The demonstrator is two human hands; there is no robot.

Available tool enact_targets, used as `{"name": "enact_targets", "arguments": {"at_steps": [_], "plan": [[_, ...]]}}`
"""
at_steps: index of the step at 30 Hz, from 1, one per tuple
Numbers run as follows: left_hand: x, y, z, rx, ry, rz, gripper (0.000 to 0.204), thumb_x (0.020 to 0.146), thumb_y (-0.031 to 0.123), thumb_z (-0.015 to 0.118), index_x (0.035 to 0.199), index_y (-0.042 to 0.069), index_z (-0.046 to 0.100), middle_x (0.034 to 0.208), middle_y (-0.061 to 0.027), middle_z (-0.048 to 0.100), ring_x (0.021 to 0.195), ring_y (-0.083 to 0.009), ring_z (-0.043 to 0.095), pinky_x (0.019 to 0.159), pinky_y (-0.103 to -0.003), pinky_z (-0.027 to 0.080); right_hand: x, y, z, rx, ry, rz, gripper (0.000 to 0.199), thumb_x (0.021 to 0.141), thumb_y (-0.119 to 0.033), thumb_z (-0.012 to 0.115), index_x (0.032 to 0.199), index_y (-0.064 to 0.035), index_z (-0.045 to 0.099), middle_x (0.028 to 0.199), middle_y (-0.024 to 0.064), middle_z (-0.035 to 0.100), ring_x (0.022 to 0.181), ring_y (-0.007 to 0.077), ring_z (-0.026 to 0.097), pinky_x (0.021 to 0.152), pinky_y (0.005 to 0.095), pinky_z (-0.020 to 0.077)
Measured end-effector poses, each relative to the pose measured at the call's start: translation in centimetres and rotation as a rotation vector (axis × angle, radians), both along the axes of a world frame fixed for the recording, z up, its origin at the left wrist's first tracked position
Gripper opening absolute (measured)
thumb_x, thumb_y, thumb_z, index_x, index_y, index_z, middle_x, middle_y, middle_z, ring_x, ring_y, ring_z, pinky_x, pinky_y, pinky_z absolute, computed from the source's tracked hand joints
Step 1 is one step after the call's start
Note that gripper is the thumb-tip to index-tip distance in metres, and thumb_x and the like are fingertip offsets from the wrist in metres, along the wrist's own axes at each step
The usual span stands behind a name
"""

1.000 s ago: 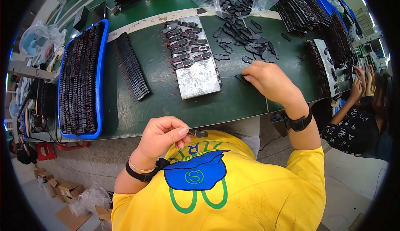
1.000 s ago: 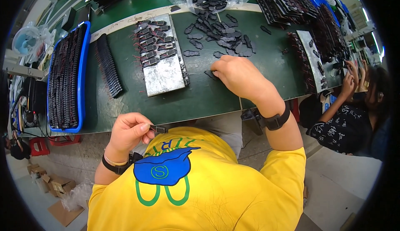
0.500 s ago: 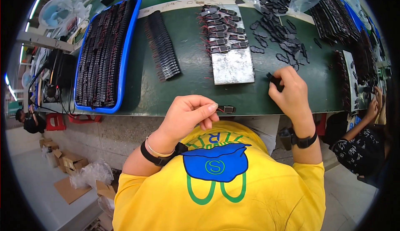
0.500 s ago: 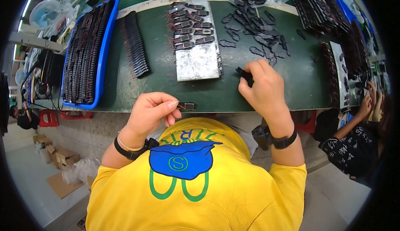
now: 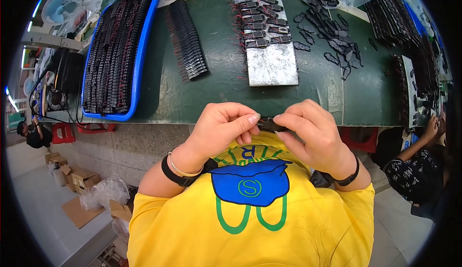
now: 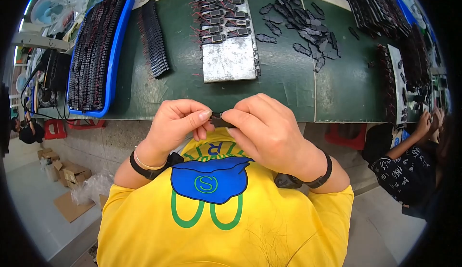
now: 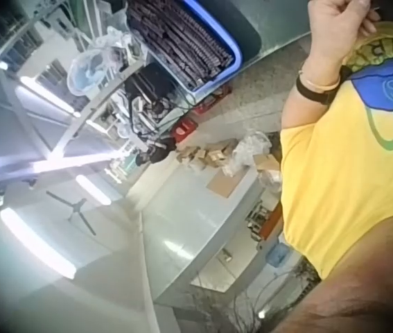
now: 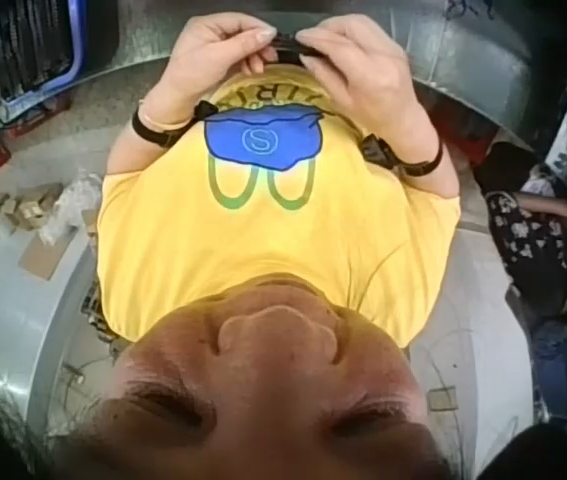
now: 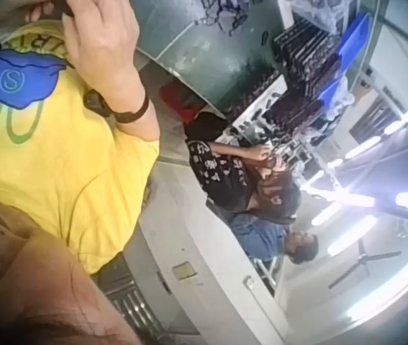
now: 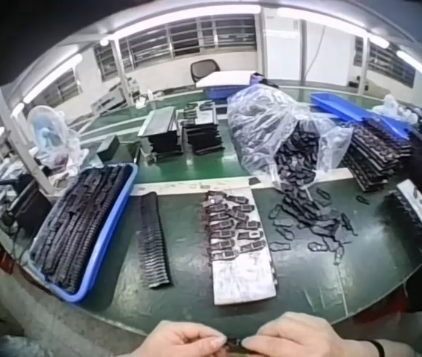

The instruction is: The person picks up a speaker and a plastic housing by hand, fits the speaker into the housing, and presses them together. They then place the assembled unit onto a metal plate and repeat the process.

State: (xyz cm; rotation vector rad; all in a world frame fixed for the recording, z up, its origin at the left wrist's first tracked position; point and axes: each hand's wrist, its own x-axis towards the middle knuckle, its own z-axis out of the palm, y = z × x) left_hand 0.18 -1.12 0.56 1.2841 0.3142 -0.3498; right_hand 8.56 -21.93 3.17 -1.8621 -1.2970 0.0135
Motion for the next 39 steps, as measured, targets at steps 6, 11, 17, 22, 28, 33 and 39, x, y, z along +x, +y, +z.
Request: {"name": "enact_targets", "arguments": {"at_steps": [6,11,17,22,28,33,39], "plan": [[-0.2,0.1,-0.4,-0.100,0.004,0.007,0.019,0.094,0.012,0.057,0.099,-0.004,0.065,0.079,-0.0115,0.069,0.061,-0.0116,0.063,0.054,-0.021,0.051,-0.8,0.7,-0.8,-0.013,-0.079,-0.074,0.032,0.062,0.002,0.074,0.093,0.0008,0.062,0.092,0.0135,0.062,0.076,0.0288,0.063,0.064,0.0340,0.0521],[-0.3,0.1,-0.5,-0.128,-0.005,-0.004,0.019,0.095,0.012,0.056,0.099,-0.004,0.064,0.080,-0.0118,0.069,0.062,-0.0119,0.064,0.055,-0.022,0.051,-1.0,0.9,-1.1,0.001,-0.096,-0.081,0.033,0.063,0.002,0.074,0.094,0.0025,0.062,0.091,0.0149,0.063,0.078,0.0302,0.064,0.066,0.0350,0.0540],[-0.3,0.2,-0.4,-0.106,-0.024,-0.022,0.019,0.095,0.013,0.056,0.099,-0.004,0.064,0.081,-0.0114,0.069,0.064,-0.0114,0.064,0.056,-0.022,0.051,-1.0,0.8,-1.4,-0.006,-0.065,-0.075,0.032,0.065,0.002,0.074,0.095,0.0026,0.062,0.091,0.0156,0.064,0.079,0.0307,0.065,0.067,0.0354,0.0545],[-0.5,0.2,-0.4,-0.111,-0.042,-0.032,0.018,0.095,0.012,0.056,0.099,-0.004,0.064,0.082,-0.0106,0.069,0.066,-0.0108,0.063,0.058,-0.022,0.052,-1.1,0.8,-1.6,-0.004,-0.066,-0.073,0.031,0.066,0.003,0.073,0.095,0.0032,0.062,0.090,0.0158,0.064,0.078,0.0305,0.065,0.066,0.0353,0.0545],[-0.9,0.1,-0.2,-0.079,-0.093,-0.063,0.016,0.094,0.011,0.056,0.098,-0.003,0.064,0.083,-0.0091,0.068,0.069,-0.0102,0.064,0.062,-0.023,0.053,-1.3,0.7,-1.8,0.030,-0.082,-0.060,0.033,0.064,0.005,0.073,0.096,0.0035,0.063,0.090,0.0169,0.065,0.075,0.0312,0.065,0.063,0.0352,0.0542],[-1.2,0.1,0.4,0.046,-0.193,-0.087,0.015,0.094,0.009,0.056,0.097,-0.003,0.064,0.083,-0.0086,0.068,0.071,-0.0100,0.064,0.064,-0.023,0.053,-1.2,0.6,-1.9,0.069,-0.137,-0.041,0.034,0.064,0.005,0.073,0.096,0.0033,0.063,0.089,0.0166,0.065,0.072,0.0303,0.065,0.060,0.0341,0.0538],[-1.4,0.1,0.6,0.172,-0.358,-0.109,0.013,0.092,0.005,0.057,0.096,-0.004,0.065,0.083,-0.0088,0.068,0.071,-0.0110,0.064,0.065,-0.023,0.053,-1.2,0.4,-1.7,0.144,-0.072,-0.058,0.034,0.063,0.004,0.074,0.095,0.0021,0.063,0.089,0.0157,0.065,0.071,0.0290,0.066,0.059,0.0327,0.0538]]}}
